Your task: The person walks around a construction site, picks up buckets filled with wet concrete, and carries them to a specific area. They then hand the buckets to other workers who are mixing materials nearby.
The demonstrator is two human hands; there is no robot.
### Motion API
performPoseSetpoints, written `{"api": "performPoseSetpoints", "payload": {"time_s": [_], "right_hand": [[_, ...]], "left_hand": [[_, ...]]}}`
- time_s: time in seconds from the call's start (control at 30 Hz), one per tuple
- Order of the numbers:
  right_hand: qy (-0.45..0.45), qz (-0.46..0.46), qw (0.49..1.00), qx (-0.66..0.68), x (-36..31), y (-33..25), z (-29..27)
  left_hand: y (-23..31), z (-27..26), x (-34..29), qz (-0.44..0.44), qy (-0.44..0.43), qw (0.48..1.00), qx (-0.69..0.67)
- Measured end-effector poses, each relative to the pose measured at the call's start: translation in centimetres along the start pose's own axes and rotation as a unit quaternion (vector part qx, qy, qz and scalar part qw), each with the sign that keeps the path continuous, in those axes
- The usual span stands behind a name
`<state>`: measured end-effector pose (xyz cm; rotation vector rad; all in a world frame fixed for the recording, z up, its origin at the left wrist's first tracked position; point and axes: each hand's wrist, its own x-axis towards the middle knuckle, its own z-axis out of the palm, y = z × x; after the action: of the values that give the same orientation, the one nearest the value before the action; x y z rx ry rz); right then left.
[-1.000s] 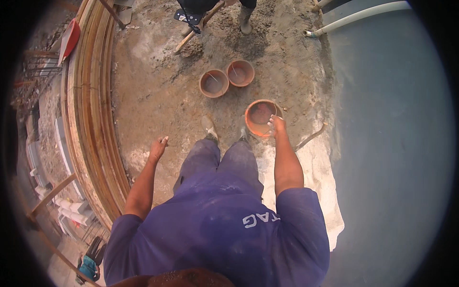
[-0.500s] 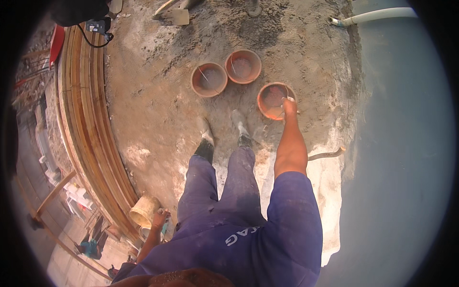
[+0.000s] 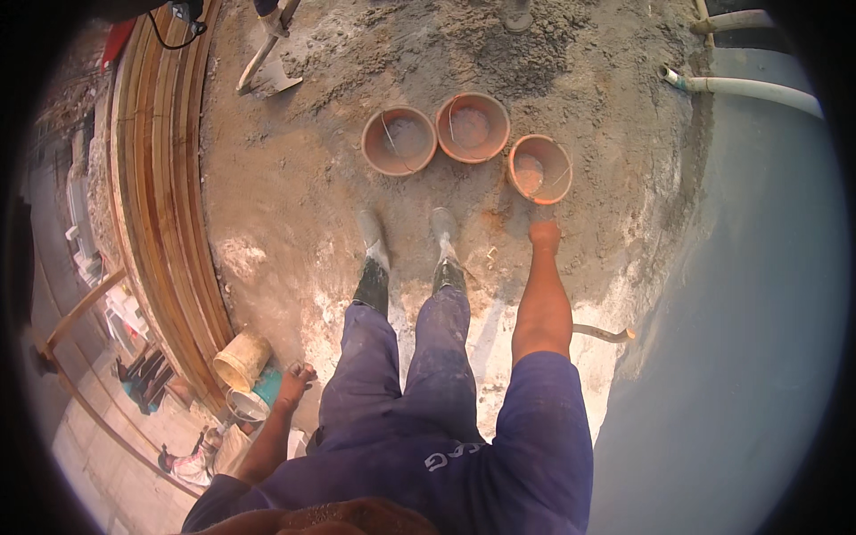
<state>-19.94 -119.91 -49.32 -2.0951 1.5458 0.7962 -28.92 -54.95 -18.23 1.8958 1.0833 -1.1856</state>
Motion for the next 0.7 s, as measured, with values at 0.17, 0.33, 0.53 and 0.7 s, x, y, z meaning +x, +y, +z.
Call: {"api": "performPoseSetpoints", "payload": {"time_s": [0.17, 0.33, 0.53, 0.7], "right_hand": [[-0.085, -0.259, 0.931, -0.244, -2.4, 9.8, 1.1], [-0.102, -0.144, 0.983, -0.041, -15.0, 10.0, -3.8], [-0.148, -0.114, 0.973, 0.136, -20.7, 9.4, -9.0], [-0.180, -0.133, 0.958, 0.178, -24.0, 4.7, -12.8]], "left_hand": [[-2.8, 1.3, -1.8, 0.130, 0.012, 0.991, -0.020], [-2.3, -2.0, -3.1, 0.140, 0.098, 0.985, 0.006], [-5.5, -5.6, -1.7, 0.224, 0.134, 0.965, -0.016], [-6.9, -7.2, -2.1, 0.192, 0.122, 0.949, -0.217]]}}
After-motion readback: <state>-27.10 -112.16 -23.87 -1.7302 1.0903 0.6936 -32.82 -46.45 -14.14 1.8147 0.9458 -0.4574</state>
